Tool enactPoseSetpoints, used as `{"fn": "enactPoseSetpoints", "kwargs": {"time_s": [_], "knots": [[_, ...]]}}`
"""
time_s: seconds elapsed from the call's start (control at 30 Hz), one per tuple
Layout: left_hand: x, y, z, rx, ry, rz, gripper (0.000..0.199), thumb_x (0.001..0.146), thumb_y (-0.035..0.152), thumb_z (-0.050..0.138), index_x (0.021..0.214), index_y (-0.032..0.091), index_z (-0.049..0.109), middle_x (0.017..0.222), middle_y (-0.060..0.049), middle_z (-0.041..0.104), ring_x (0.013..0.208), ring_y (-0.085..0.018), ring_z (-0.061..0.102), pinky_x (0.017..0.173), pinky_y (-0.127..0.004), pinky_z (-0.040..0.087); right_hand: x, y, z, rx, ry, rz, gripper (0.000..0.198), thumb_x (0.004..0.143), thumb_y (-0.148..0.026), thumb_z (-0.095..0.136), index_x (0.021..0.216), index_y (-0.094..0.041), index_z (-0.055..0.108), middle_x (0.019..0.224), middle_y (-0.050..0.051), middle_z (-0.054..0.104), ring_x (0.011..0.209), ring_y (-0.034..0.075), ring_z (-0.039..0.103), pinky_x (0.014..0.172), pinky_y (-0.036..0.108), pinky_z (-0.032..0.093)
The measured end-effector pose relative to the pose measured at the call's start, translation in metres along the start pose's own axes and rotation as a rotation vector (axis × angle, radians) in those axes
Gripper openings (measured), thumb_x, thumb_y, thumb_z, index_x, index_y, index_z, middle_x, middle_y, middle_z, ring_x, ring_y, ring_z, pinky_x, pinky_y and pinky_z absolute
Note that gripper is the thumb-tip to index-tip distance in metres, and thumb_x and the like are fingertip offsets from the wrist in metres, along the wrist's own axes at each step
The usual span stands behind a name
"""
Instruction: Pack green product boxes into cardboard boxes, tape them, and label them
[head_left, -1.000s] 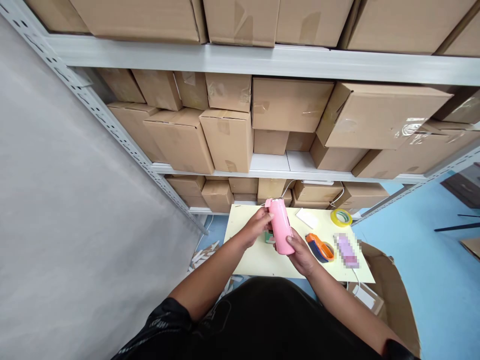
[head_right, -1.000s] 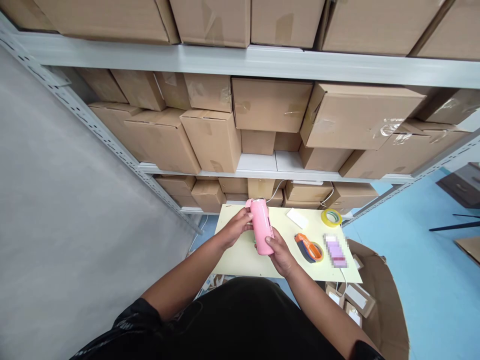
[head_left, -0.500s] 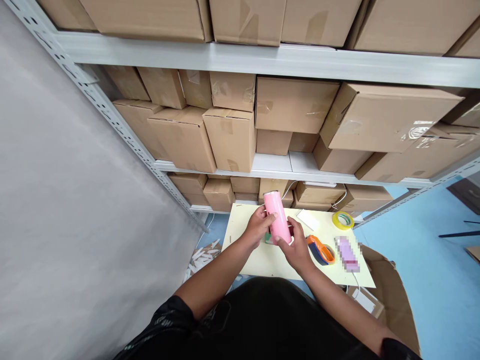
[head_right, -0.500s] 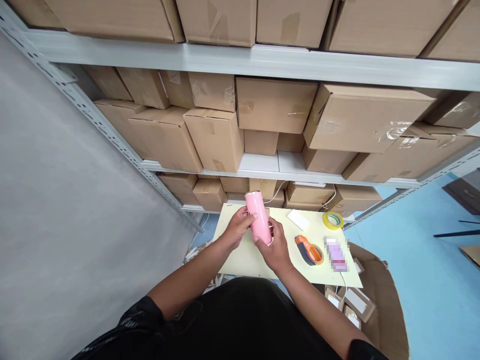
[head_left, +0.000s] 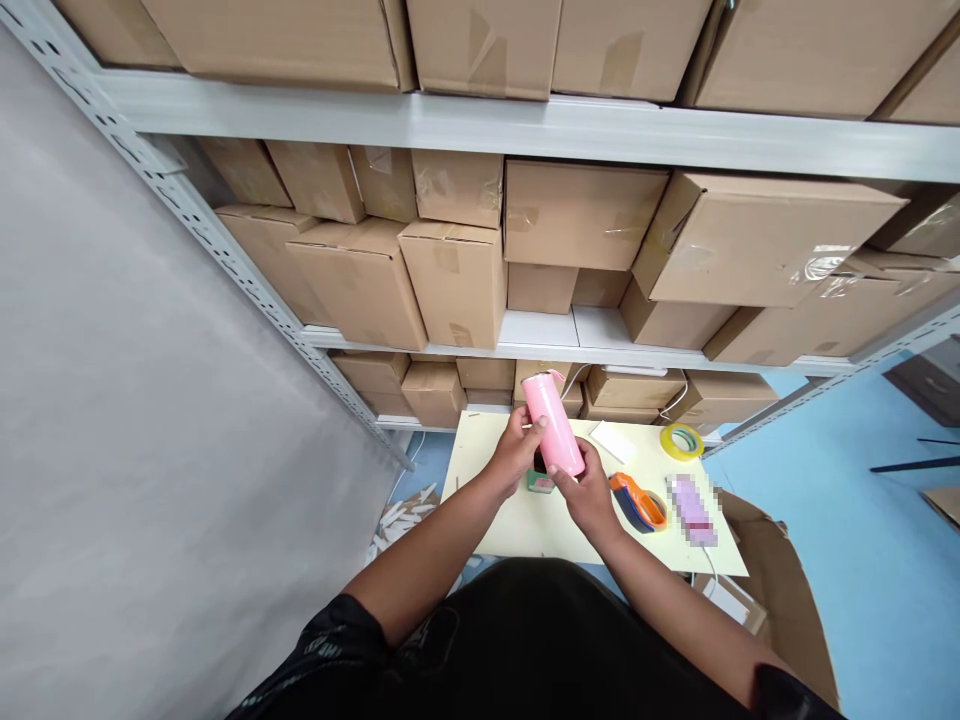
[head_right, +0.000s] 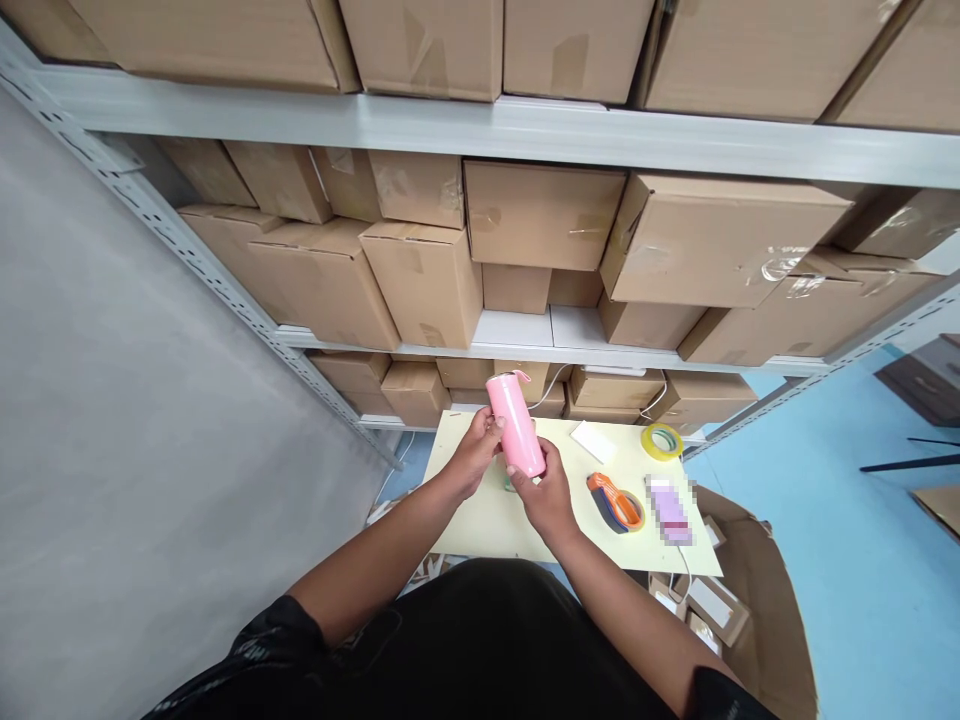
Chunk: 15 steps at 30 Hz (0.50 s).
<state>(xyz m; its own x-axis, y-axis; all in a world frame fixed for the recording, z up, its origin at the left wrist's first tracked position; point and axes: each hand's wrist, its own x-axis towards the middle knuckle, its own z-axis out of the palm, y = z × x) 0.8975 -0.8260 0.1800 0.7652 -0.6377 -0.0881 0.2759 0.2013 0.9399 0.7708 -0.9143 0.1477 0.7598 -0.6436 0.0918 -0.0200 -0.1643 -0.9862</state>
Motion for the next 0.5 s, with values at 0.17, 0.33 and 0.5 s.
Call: {"fn": "enactPoseSetpoints", "kwargs": {"time_s": [0.17, 0.33, 0.5], "knots": [[0.004, 0.002, 0.0, -0.026, 0.085, -0.029, 0.053, 0.075, 0.042, 0.083, 0.115, 0.021, 0.056, 0.104, -0.006, 0.067, 0.095, -0.022, 0.065, 0.084, -0.034, 0.052, -0.002, 0.012, 0.0, -0.103, 0.049, -0.09, 0.079, 0.071, -0.052, 0.086, 0.136, -0.025, 0.05, 0.126, 0.012, 0.058, 0.116, 0.032, 0.057, 0.102, 0.053, 0.049], [0.006, 0.003, -0.001, -0.083, 0.046, -0.029, 0.046, 0.076, 0.029, 0.069, 0.119, 0.022, 0.057, 0.098, -0.002, 0.066, 0.089, -0.02, 0.062, 0.078, -0.032, 0.051, 0.0, 0.002, 0.0, 0.416, -0.179, 0.232, 0.054, 0.092, -0.059, 0.058, 0.135, -0.027, 0.053, 0.121, 0.009, 0.063, 0.102, 0.028, 0.066, 0.087, 0.047, 0.056], [0.009, 0.004, -0.004, -0.111, -0.069, -0.005, 0.04, 0.083, 0.037, 0.063, 0.119, 0.022, 0.06, 0.107, -0.004, 0.068, 0.099, -0.023, 0.063, 0.085, -0.035, 0.051, 0.002, -0.009, 0.001, 0.489, -0.218, 0.239, 0.048, 0.089, -0.051, 0.068, 0.129, -0.026, 0.06, 0.123, 0.009, 0.068, 0.105, 0.029, 0.067, 0.089, 0.044, 0.056]]}}
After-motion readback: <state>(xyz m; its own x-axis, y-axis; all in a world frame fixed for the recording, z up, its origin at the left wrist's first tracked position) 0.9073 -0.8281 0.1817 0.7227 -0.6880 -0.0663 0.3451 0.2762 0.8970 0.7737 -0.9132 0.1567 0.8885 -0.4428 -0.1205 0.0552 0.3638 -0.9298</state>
